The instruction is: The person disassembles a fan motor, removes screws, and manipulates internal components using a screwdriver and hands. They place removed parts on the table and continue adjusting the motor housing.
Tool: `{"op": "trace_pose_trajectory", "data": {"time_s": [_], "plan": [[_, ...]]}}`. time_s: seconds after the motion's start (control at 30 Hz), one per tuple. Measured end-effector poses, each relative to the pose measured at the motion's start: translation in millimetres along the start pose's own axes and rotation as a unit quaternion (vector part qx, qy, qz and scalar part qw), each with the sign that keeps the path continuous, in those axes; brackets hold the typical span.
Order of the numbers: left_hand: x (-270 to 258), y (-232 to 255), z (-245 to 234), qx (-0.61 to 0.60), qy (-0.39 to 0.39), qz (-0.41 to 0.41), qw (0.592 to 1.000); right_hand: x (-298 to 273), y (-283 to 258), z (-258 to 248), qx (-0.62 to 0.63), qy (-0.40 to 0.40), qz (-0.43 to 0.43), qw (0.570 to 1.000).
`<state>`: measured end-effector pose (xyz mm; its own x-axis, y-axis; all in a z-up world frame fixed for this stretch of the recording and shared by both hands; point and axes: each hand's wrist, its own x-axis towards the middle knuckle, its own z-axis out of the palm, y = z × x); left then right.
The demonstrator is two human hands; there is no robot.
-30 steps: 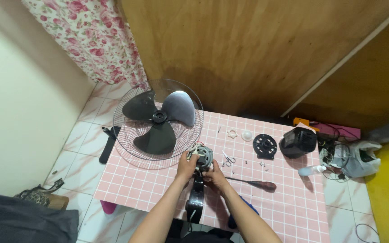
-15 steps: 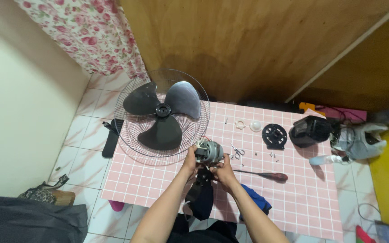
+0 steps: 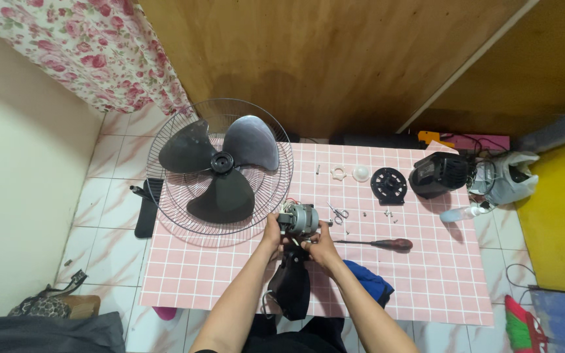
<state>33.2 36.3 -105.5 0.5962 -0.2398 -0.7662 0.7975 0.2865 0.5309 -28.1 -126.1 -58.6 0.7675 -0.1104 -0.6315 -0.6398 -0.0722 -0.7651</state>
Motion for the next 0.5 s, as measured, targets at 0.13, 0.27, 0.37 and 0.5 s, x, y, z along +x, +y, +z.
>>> {"op": "trace_pose_trajectory", "data": {"time_s": [0.13,0.27,0.37,0.5], "plan": [[-4.2,2.5,2.3,0.033,0.027,0.05,0.998,1.4,0.8,2.1,-0.022,0.01,0.002,1.0],[-3.6,3.8,5.9,0.041,0.047,0.086,0.994,4.9,3.5,5.6,-0.042,0.015,-0.017,0.999],[-7.3,6.8,4.5,0.068,0.053,0.066,0.994,7.8,6.3,7.6,-0.058,0.018,-0.034,0.998],[-11.7,8.5,-0.2,0.083,0.047,0.056,0.994,8.3,9.9,8.0,-0.076,0.02,-0.053,0.995]]}}
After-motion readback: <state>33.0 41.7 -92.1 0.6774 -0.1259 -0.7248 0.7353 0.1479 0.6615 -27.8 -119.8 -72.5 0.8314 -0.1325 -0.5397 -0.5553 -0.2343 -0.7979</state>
